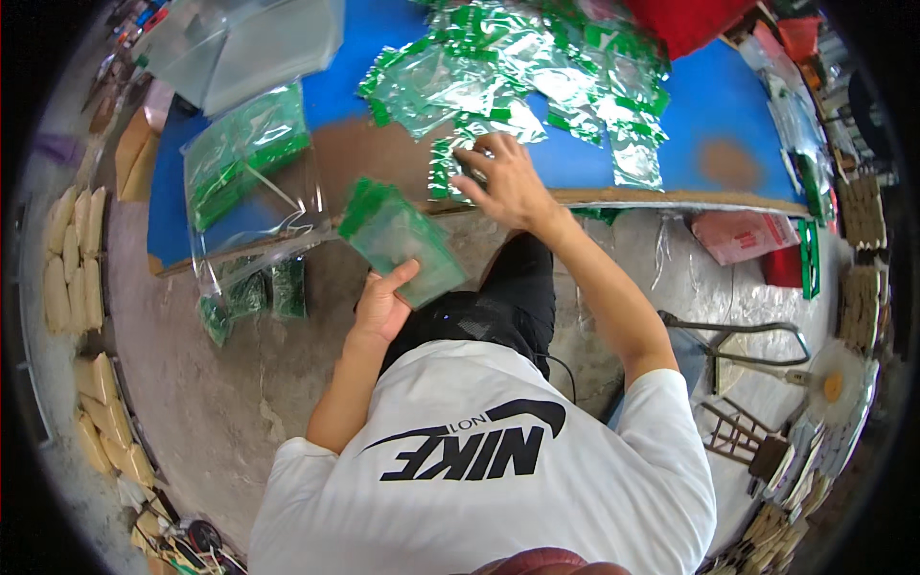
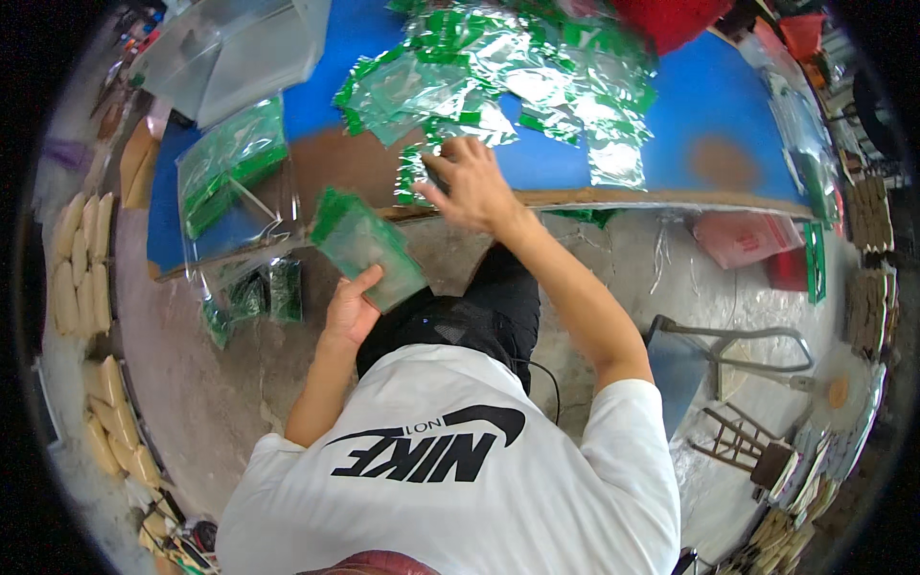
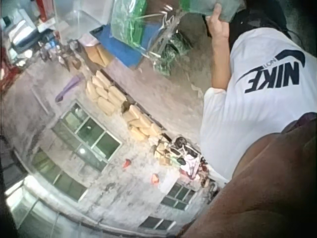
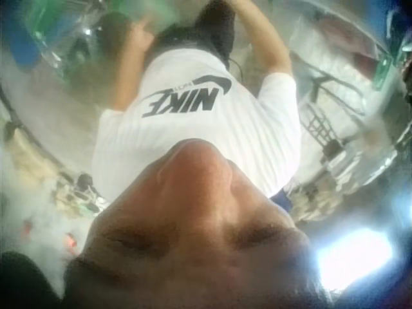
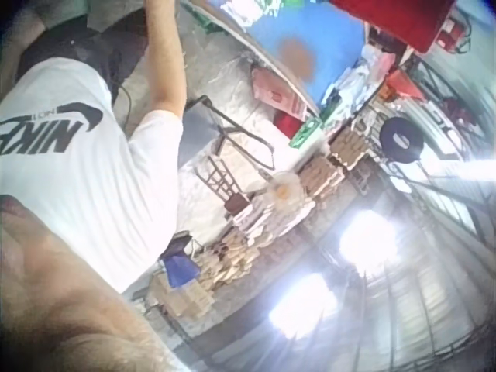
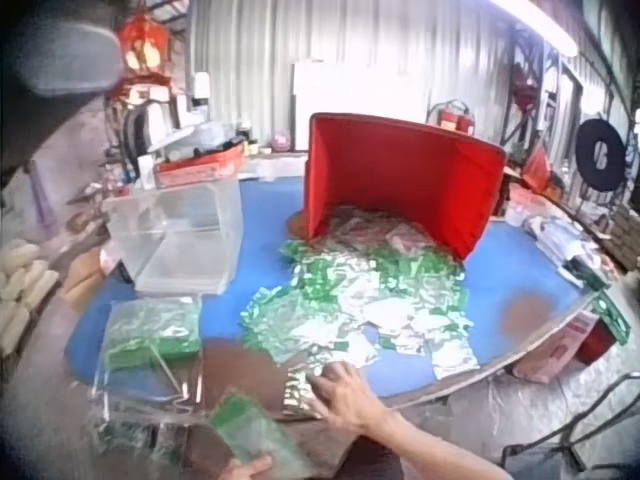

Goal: The recorder is organizing and packing green-and-silver packets into a larger clear plastic bag.

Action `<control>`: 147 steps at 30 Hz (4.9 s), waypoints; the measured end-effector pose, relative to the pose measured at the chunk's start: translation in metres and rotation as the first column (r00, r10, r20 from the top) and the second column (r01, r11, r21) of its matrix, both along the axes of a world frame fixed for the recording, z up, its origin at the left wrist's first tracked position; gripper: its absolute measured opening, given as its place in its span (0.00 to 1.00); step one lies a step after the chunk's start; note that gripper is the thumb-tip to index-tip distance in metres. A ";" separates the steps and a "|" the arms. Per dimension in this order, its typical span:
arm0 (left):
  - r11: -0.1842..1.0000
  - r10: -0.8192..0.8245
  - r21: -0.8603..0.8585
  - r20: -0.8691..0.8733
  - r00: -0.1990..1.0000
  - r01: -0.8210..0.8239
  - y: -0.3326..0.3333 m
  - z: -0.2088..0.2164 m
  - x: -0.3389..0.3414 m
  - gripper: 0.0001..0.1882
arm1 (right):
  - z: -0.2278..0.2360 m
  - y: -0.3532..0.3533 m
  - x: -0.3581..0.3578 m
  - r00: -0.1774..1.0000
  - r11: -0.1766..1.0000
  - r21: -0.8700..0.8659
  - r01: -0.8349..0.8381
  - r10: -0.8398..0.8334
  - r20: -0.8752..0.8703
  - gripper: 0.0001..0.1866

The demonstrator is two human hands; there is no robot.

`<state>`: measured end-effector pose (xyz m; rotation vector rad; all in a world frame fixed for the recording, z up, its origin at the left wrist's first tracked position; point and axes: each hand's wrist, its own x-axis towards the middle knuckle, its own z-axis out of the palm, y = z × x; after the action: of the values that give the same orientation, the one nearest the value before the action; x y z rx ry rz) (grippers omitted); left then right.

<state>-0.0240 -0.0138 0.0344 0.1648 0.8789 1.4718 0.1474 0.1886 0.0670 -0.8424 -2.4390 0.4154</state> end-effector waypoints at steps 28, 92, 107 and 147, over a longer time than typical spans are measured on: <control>0.977 0.208 0.038 0.039 0.977 -0.210 0.007 -0.008 -0.025 0.22 | -0.017 0.026 -0.058 0.948 0.934 0.211 -0.288 0.248 0.199 0.29; 0.995 0.017 0.094 0.265 0.964 -0.043 -0.013 -0.032 -0.015 0.30 | 0.020 0.021 -0.054 0.967 0.976 -0.036 -0.216 0.219 0.133 0.21; 0.965 0.242 0.108 0.003 0.970 -0.240 -0.037 -0.040 -0.042 0.31 | 0.003 0.011 -0.076 0.928 0.925 0.080 -0.372 0.372 0.022 0.30; 0.992 -0.122 0.055 0.333 0.935 0.110 0.029 -0.048 0.006 0.29 | -0.021 -0.047 0.055 0.966 0.966 -0.014 0.258 -0.258 0.003 0.22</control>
<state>-0.0181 0.0150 -0.0138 -0.0108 0.5563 1.3546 0.2021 0.1412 0.0461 -1.1494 -2.2881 0.3345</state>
